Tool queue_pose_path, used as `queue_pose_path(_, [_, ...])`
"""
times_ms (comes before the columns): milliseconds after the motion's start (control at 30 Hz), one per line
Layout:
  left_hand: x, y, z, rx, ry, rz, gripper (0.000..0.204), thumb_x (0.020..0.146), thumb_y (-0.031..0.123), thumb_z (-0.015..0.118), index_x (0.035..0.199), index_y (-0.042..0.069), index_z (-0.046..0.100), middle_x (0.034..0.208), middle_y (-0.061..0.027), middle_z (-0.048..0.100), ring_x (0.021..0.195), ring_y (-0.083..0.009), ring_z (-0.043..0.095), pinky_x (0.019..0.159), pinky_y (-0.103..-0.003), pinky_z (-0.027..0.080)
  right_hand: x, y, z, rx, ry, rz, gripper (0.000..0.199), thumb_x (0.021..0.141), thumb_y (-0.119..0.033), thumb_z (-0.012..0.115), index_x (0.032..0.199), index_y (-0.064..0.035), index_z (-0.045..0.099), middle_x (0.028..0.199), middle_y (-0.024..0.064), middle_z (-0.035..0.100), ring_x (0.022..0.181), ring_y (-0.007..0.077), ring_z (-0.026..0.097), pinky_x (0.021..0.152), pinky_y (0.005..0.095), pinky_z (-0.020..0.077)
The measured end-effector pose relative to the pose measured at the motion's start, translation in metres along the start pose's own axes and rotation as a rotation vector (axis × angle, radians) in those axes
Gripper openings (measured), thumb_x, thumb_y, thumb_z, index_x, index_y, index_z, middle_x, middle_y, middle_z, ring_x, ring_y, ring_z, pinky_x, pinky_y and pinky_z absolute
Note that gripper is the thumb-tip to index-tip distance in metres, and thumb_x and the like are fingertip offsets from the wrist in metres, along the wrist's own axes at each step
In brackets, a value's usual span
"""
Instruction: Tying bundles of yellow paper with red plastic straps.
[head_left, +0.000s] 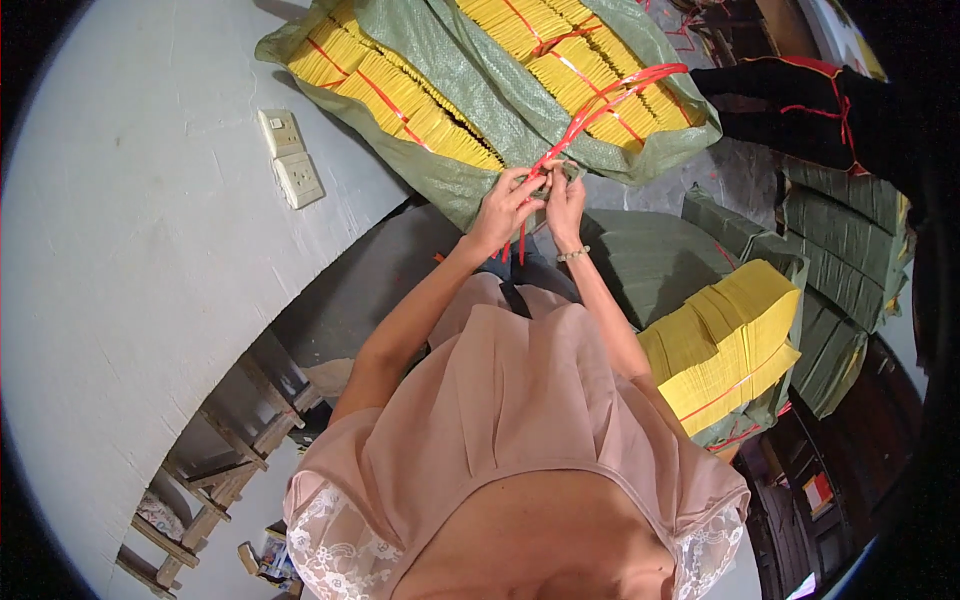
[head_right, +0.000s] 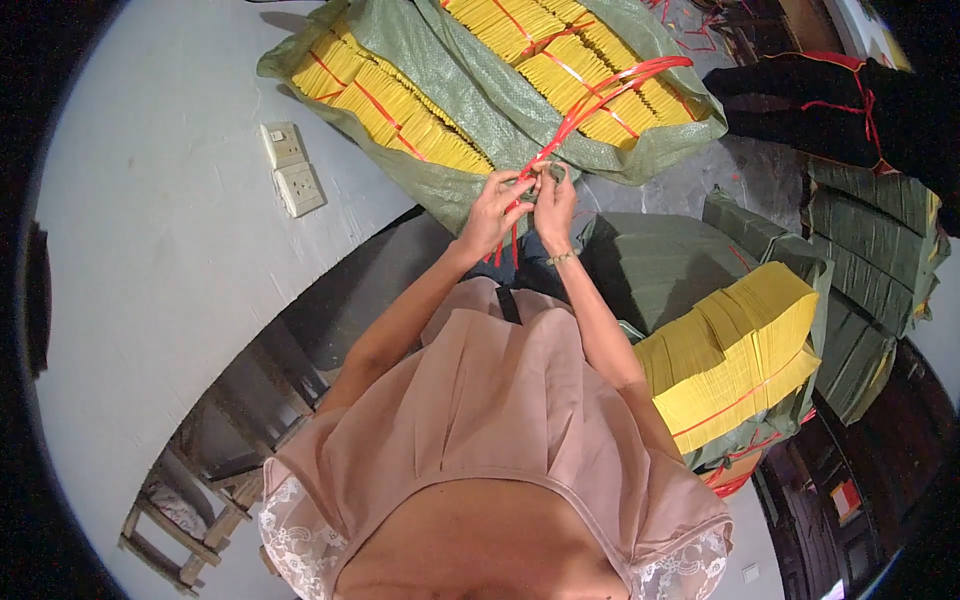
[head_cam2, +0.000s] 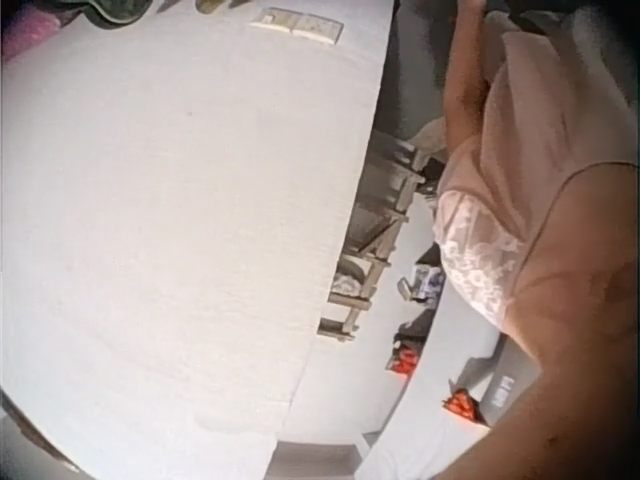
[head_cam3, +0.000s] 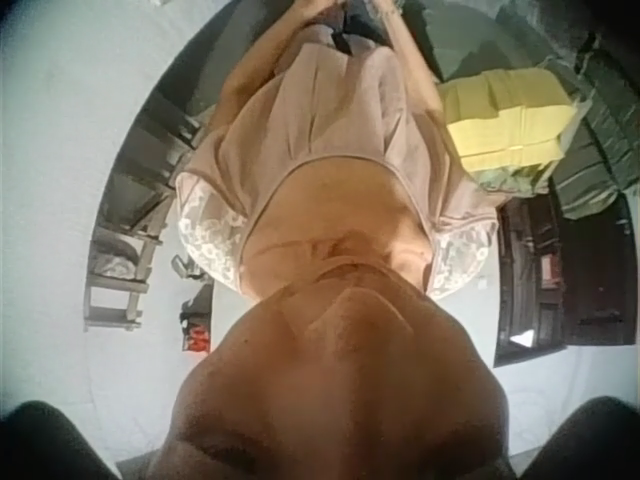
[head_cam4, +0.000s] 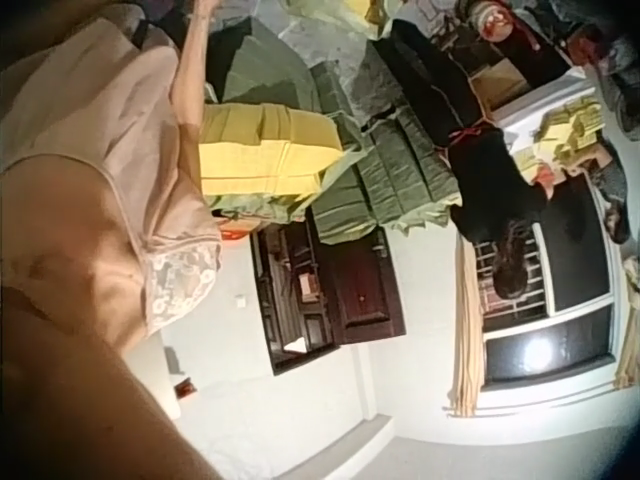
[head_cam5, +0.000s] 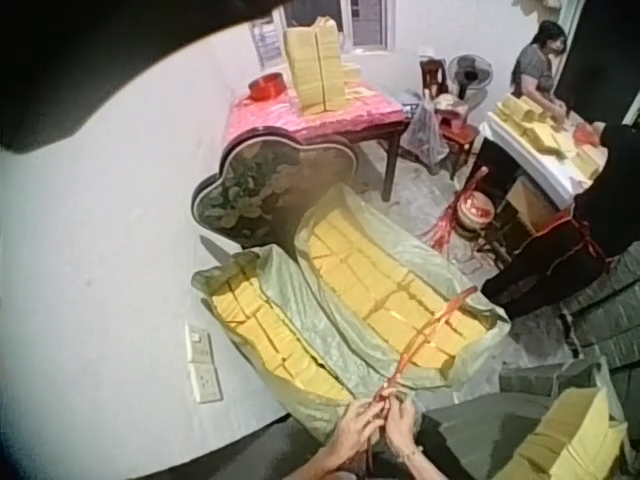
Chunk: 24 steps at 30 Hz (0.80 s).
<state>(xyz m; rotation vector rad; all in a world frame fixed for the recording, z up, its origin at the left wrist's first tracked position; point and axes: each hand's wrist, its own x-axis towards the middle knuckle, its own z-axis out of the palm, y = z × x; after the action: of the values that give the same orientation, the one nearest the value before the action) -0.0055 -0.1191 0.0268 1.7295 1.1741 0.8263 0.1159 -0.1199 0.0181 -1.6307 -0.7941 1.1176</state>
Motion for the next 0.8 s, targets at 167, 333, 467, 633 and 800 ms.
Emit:
queue_pose_path(167, [0.002, -0.009, 0.004, 0.041, -0.005, 0.071, 0.026, 0.077, 0.004, 0.061, 0.103, 0.002, 0.058, 0.107, -0.0134, 0.052, 0.088, -0.0266, 0.058, 0.073, -0.034, 0.049, -0.015, -0.021, -0.001, -0.266, -0.105, -0.168, 0.013, 0.09, -0.011, 0.043, 0.089, -0.0011, 0.051, 0.071, 0.0098, 0.051, 0.067, 0.0223, 0.051, 0.061, 0.0336, 0.0412])
queue_pose_path(333, [0.006, -0.017, 0.004, 0.037, 0.032, 0.199, 0.023, 0.077, 0.002, 0.059, 0.1, 0.001, 0.059, 0.104, -0.0135, 0.053, 0.088, -0.0287, 0.057, 0.074, -0.035, 0.048, -0.027, -0.036, 0.005, -0.47, -0.177, -0.364, 0.008, 0.084, -0.006, 0.043, 0.084, -0.0001, 0.049, 0.08, 0.0167, 0.051, 0.081, 0.0349, 0.05, 0.069, 0.0404, 0.0394])
queue_pose_path(467, [0.007, -0.013, 0.002, 0.0, -0.008, 0.186, 0.027, 0.072, 0.002, 0.061, 0.099, 0.002, 0.06, 0.102, -0.0119, 0.055, 0.09, -0.0309, 0.055, 0.076, -0.036, 0.047, -0.027, -0.037, 0.002, -0.375, -0.199, -0.293, 0.008, 0.084, -0.005, 0.043, 0.082, 0.0, 0.049, 0.079, 0.0163, 0.051, 0.079, 0.0344, 0.049, 0.068, 0.04, 0.0391])
queue_pose_path(633, [0.004, -0.004, 0.004, -0.002, 0.021, 0.101, 0.028, 0.068, 0.003, 0.063, 0.096, 0.004, 0.061, 0.098, -0.0094, 0.057, 0.087, -0.0302, 0.055, 0.073, -0.037, 0.045, -0.03, -0.042, -0.002, -0.273, -0.287, -0.295, 0.013, 0.087, -0.009, 0.042, 0.079, -0.0002, 0.049, 0.076, 0.0134, 0.05, 0.075, 0.0294, 0.05, 0.069, 0.0363, 0.0393])
queue_pose_path(800, [0.004, -0.005, 0.008, -0.007, 0.045, 0.08, 0.024, 0.067, 0.002, 0.063, 0.091, 0.004, 0.062, 0.095, -0.0077, 0.058, 0.084, -0.0295, 0.054, 0.071, -0.037, 0.045, -0.029, -0.035, -0.005, -0.231, -0.304, -0.303, 0.014, 0.087, -0.01, 0.042, 0.079, -0.0004, 0.049, 0.076, 0.0115, 0.048, 0.073, 0.0274, 0.049, 0.07, 0.0344, 0.0391])
